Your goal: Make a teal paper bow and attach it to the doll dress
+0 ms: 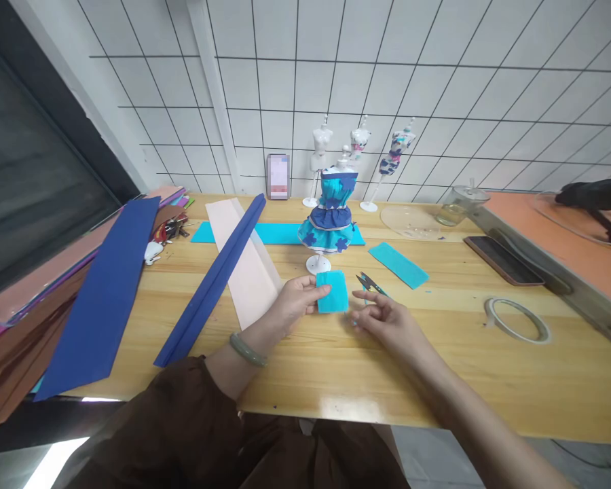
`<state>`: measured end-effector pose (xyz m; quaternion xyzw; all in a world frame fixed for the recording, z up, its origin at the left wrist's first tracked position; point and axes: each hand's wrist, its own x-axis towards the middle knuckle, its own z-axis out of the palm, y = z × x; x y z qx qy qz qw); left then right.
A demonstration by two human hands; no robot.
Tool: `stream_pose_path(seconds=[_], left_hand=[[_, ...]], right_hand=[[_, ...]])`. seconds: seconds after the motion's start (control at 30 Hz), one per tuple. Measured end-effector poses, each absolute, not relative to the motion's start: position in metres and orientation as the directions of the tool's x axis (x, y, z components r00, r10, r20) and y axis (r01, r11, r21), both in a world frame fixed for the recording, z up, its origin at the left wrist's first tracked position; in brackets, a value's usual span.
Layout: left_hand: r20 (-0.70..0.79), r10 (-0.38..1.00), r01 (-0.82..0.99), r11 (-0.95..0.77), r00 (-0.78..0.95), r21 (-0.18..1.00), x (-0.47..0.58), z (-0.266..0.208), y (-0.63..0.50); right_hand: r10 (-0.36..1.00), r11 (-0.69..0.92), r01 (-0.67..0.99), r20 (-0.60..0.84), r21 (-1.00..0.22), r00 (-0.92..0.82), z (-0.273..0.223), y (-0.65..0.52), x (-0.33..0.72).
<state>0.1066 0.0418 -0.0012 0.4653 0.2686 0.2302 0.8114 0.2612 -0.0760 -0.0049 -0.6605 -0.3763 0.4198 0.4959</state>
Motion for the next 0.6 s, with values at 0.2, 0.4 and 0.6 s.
stream_pose_path(seconds=[0.2,0.4,0.6], left_hand=[[-0.197,0.579,-0.091,0.430,0.791,0.898,0.108,-0.003,0.038],[-0.132,0.555,-0.095,0.361,0.822,0.928,0.110,-0.004,0.034],[-0.135,0.592,-0.106,0.354,0.794,0.929,0.110,-0.003,0.035]], right_hand=[[0.916,-0.167,0.067,-0.129,-0.984,0.379,0.007,-0.070,0.279],[0.988,-0.123,-0.115,-0.133,-0.986,0.078,0.010,-0.051,0.267],[0.950,-0.110,-0.148,-0.148,-0.983,0.274,-0.005,-0.044,0.266]])
